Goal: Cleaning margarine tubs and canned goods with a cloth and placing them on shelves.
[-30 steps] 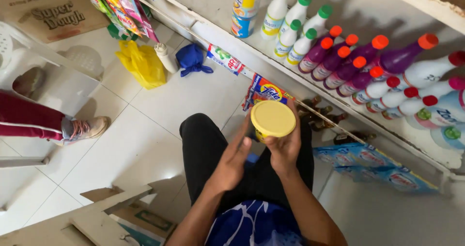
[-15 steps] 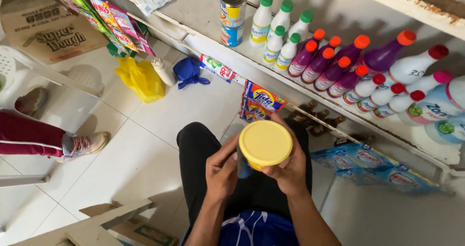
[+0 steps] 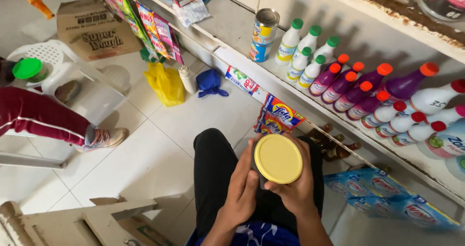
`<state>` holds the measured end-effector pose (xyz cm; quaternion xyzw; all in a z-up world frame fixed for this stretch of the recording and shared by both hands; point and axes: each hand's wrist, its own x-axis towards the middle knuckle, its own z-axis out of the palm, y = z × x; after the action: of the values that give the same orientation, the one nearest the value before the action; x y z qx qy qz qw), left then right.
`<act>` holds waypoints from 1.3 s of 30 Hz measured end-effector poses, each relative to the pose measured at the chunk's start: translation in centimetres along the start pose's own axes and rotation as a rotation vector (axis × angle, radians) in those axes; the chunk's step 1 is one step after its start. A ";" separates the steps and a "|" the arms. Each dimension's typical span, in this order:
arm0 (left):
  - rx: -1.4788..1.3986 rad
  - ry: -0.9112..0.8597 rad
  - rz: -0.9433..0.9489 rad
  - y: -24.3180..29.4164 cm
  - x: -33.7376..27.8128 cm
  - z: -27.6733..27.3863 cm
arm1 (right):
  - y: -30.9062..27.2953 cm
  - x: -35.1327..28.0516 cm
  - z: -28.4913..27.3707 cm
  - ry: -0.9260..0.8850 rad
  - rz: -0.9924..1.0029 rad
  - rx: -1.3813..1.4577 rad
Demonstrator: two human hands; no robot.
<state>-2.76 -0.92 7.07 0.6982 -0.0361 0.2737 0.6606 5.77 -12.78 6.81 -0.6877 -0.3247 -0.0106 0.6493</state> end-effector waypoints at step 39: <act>-0.858 0.127 -0.368 -8.1 -4.3 0.7 | 4.7 -4.6 -14.4 0.137 -0.226 -0.214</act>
<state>-2.85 -1.89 -2.05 0.3388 0.0189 0.1548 0.9278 10.22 -27.50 2.91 -0.7097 -0.3519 -0.1651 0.5876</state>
